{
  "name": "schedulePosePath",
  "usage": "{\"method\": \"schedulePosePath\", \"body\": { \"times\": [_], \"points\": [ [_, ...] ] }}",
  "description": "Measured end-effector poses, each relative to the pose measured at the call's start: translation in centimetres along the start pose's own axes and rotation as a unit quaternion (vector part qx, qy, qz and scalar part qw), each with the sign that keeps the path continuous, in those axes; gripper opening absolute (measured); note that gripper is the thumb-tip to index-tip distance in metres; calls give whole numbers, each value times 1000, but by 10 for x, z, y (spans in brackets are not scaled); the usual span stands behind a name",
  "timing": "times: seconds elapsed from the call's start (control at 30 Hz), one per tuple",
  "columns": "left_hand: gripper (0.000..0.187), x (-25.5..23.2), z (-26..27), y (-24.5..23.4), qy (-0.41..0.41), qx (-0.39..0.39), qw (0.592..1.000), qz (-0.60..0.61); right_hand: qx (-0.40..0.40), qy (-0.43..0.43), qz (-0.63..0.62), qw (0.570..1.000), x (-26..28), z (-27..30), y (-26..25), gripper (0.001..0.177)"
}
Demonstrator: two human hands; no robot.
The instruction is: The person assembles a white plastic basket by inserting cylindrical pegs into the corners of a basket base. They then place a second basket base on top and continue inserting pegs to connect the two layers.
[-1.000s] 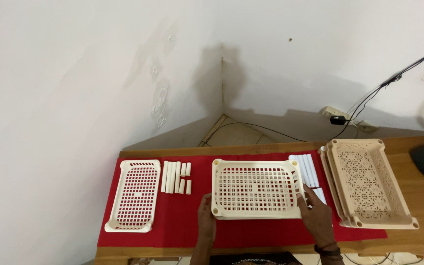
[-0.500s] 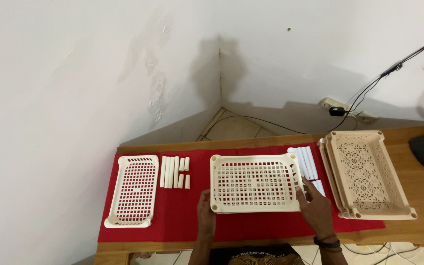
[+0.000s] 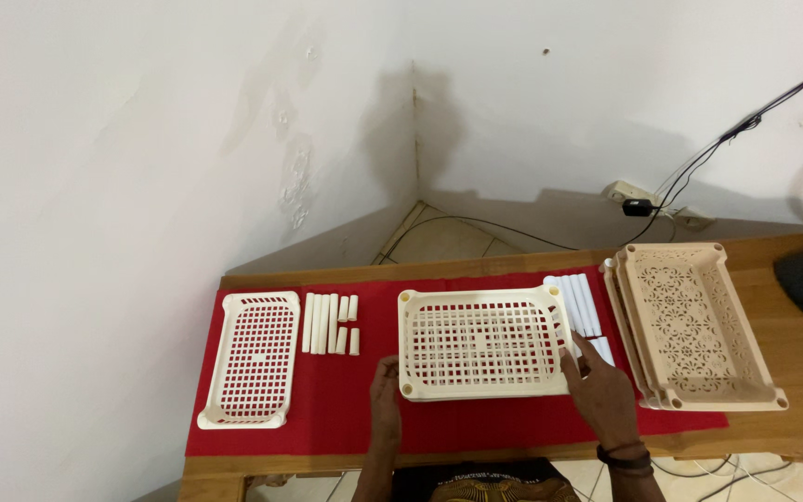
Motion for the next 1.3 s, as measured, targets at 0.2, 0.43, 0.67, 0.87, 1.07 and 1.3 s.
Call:
{"method": "schedulePosePath", "body": {
  "times": [0.2, 0.43, 0.67, 0.87, 1.07, 1.3],
  "points": [
    [39, -31, -25, -17, -49, -101, 991, -77, -8, -16, 70, 997, 3, 4, -2, 46],
    [70, -94, -67, 25, -55, -56, 956, -284, -34, -59, 108, 992, 16, 6, -9, 44],
    [64, -102, -72, 51, -70, -19, 948, -309, -33, -80, 122, 989, 18, 6, -12, 44],
    [56, -98, -74, 49, -83, -31, 940, -329, -40, -79, 122, 989, 22, 3, -11, 41],
    [54, -110, -72, 51, -40, -9, 945, -324, -61, -95, 102, 988, 31, 5, -16, 41],
    [55, -104, -75, 50, -51, -3, 951, -304, -44, -94, 112, 988, 30, 6, -11, 44]
  ]
}}
Point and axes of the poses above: each hand's wrist, its own z-axis away from the middle knuckle, its own y-axis out of the palm, x = y × z, the point moved 10 cm from there along -z, towards the middle knuckle, and after that the axes turned 8 degrees about -y, right-handed, at the moved point
